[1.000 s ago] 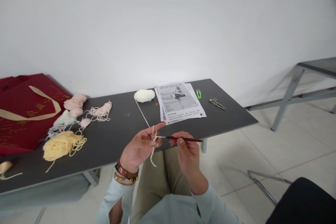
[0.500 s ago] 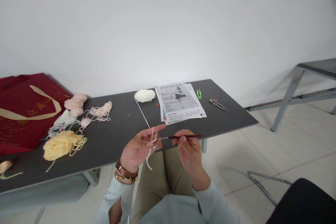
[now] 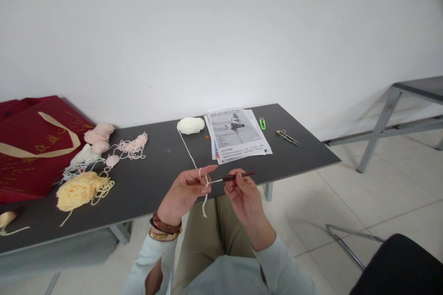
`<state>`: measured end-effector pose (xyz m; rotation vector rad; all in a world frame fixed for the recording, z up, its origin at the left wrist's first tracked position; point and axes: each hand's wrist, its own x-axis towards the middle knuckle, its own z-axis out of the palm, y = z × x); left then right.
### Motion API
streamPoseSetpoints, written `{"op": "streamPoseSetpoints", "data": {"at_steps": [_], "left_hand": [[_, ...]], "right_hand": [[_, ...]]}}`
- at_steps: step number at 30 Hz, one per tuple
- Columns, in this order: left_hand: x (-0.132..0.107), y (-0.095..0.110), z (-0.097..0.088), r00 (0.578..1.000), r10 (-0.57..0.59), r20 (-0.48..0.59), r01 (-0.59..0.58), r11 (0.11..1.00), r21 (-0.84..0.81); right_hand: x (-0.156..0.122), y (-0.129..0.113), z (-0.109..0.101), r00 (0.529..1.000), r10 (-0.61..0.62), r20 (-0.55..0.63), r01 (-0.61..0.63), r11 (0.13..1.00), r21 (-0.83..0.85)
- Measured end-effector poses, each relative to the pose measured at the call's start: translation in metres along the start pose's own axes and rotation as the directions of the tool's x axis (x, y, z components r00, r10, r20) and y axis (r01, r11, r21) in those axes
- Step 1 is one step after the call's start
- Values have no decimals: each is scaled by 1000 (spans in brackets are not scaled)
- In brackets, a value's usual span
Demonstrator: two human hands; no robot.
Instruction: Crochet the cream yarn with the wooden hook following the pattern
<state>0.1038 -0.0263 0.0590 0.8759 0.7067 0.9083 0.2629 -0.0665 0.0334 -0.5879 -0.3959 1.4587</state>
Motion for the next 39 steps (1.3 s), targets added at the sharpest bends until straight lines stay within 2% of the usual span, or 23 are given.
{"op": "streamPoseSetpoints", "data": {"at_steps": [2, 4, 9, 14, 19, 23, 29, 39], "left_hand": [[-1, -2, 4, 997, 32, -71, -21, 988, 154], [-2, -5, 8, 996, 30, -82, -13, 981, 194], [-2, -10, 10, 999, -11, -53, 17, 993, 114], [0, -5, 9, 999, 6, -44, 0, 991, 131], [0, -2, 12, 1000, 1, -2, -1, 991, 131], [0, -3, 11, 1000, 25, -18, -23, 993, 120], [1, -6, 7, 998, -56, -14, 57, 987, 147], [1, 0, 9, 998, -30, 53, 23, 992, 121]], "right_hand": [[0, 2, 3, 997, 72, -19, -71, 997, 23], [0, 4, 6, 997, 75, -35, -74, 997, 20], [1, 5, 8, 998, 19, -58, -20, 1000, -5], [1, 5, 5, 997, 62, -44, -63, 998, -21], [2, 7, 4, 997, 45, -59, -47, 999, -23], [2, 7, 4, 997, 41, -66, -42, 999, -20], [4, 7, 2, 997, 9, -80, -10, 1000, -11], [3, 6, 3, 998, 34, -58, -35, 999, -19]]}}
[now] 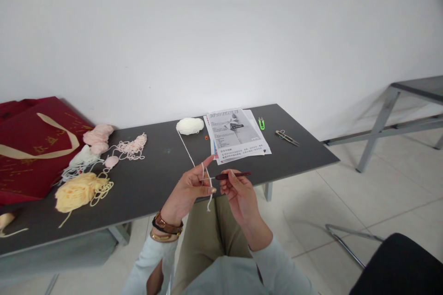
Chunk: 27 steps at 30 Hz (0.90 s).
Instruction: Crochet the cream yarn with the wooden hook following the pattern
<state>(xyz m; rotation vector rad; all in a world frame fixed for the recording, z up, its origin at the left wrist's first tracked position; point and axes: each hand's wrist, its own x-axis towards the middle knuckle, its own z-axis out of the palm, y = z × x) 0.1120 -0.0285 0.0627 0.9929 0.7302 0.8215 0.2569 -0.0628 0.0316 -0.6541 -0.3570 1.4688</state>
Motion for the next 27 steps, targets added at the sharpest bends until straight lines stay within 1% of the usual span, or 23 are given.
{"op": "streamPoseSetpoints", "data": {"at_steps": [6, 9, 12, 14, 15, 16, 17, 18, 19, 20, 21, 22, 23, 24, 25, 26, 27], "left_hand": [[-1, 2, 1, 1000, 13, 9, -13, 999, 30], [-1, 4, 1, 1000, 25, 6, -25, 996, 81], [-1, 3, 1, 998, 56, -40, -48, 983, 176], [-1, 0, 1, 987, 116, -111, -77, 949, 305], [-1, -2, 2, 975, 161, -155, -89, 917, 388], [-1, -3, 3, 957, 211, -198, -96, 877, 470], [0, -5, 4, 937, 257, -236, -96, 841, 533], [0, -5, 6, 918, 290, -270, -95, 822, 561], [0, -5, 8, 906, 300, -298, -98, 834, 543], [-1, -5, 11, 905, 284, -317, -107, 872, 478], [-1, -3, 12, 914, 248, -322, -120, 922, 368], [-2, -1, 13, 934, 192, -302, -126, 966, 224], [-3, 1, 13, 955, 140, -261, -122, 989, 85], [-4, 3, 12, 974, 90, -205, -99, 995, -32], [-5, 5, 11, 988, 49, -145, -68, 990, -125], [-5, 7, 9, 996, 20, -88, -36, 981, -192], [-5, 8, 7, 999, -2, -38, -7, 971, -239]], "right_hand": [[1, -1, -1, 1000, -10, 9, 10, 1000, -27], [2, -2, -2, 1000, -26, 13, 26, 998, -49], [4, -1, -2, 998, -62, 8, 63, 994, -91], [3, 1, -3, 990, -139, -4, 135, 972, -190], [2, 2, -4, 979, -202, -3, 193, 942, -276], [0, 3, -4, 959, -283, 15, 267, 887, -377], [-3, 4, -5, 924, -376, 65, 359, 801, -479], [-6, 5, -6, 874, -460, 153, 459, 684, -566], [-9, 6, -7, 809, -521, 274, 562, 547, -620], [-12, 6, -9, 728, -544, 417, 662, 402, -632], [-14, 6, -10, 653, -527, 544, 736, 274, -619], [-16, 6, -11, 593, -507, 625, 783, 185, -594], [-17, 6, -12, 556, -499, 665, 809, 142, -570], [-18, 7, -12, 543, -513, 664, 819, 148, -555], [-17, 8, -11, 552, -546, 631, 816, 194, -545], [-17, 9, -10, 576, -581, 575, 803, 269, -532], [-16, 10, -9, 613, -603, 510, 779, 357, -515]]}}
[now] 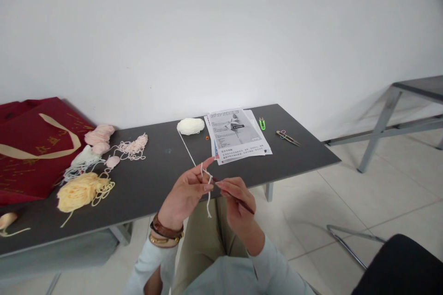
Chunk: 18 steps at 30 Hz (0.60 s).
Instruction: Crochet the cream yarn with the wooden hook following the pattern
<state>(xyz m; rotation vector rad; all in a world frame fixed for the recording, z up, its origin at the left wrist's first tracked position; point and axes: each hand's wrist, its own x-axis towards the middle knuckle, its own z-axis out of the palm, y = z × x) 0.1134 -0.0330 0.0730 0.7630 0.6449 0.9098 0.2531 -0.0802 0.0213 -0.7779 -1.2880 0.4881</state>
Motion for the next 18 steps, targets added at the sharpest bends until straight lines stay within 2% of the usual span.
{"op": "streamPoseSetpoints", "data": {"at_steps": [4, 7, 10, 15, 18], "left_hand": [[3, 1, -6, 993, -52, 104, 61, 994, -89], [4, 0, -7, 992, -34, 119, 45, 995, -89], [3, -1, -7, 994, 8, 109, 0, 998, -70], [-1, -3, 2, 996, 61, 67, -58, 997, -57], [-3, -3, 8, 995, 100, 28, -97, 992, -78]], "right_hand": [[1, 1, 5, 969, 226, -96, -201, 955, 216], [1, -1, 3, 952, 288, -103, -253, 931, 261], [1, -5, 1, 961, 251, -115, -223, 951, 215], [-1, -12, 2, 994, 48, -99, -44, 998, 46], [-1, -13, 2, 998, -10, -66, 9, 1000, -21]]}}
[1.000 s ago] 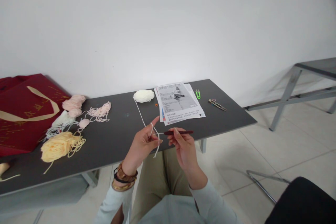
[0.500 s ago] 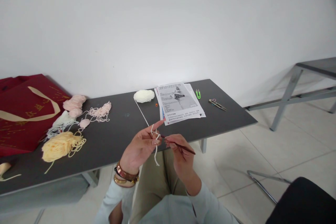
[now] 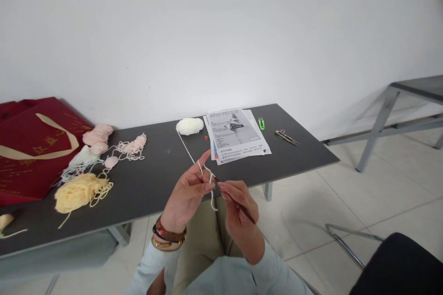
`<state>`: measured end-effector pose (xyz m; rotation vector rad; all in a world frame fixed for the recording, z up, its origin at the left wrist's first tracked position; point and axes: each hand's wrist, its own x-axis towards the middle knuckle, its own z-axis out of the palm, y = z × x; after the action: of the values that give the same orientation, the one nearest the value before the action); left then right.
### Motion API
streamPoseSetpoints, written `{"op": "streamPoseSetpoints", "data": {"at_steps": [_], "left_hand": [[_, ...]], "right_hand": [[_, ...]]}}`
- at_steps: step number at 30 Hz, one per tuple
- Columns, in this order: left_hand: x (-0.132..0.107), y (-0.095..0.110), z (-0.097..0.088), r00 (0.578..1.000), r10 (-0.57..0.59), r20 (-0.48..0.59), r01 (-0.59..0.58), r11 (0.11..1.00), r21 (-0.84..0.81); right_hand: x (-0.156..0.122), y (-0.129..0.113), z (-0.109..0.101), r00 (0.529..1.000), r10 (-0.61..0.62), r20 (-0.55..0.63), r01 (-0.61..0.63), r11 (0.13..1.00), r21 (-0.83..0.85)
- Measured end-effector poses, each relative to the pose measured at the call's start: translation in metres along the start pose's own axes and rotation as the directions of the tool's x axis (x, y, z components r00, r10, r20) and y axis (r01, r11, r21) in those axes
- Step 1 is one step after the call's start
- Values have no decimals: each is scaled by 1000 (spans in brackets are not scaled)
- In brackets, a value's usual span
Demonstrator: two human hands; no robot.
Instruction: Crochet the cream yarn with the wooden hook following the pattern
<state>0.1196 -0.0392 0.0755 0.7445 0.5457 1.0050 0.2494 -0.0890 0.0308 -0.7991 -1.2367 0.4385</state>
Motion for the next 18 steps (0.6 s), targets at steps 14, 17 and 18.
{"op": "streamPoseSetpoints", "data": {"at_steps": [14, 17, 18], "left_hand": [[1, -2, 0, 994, -87, 66, 98, 979, -181], [1, -2, -2, 994, -66, 88, 82, 979, -186], [1, -2, -2, 994, -57, 98, 75, 979, -189]], "right_hand": [[4, 3, 1, 979, 193, -61, -170, 949, 265], [6, 4, 0, 963, 261, -59, -229, 917, 326], [7, 3, -1, 961, 269, -59, -234, 911, 340]]}}
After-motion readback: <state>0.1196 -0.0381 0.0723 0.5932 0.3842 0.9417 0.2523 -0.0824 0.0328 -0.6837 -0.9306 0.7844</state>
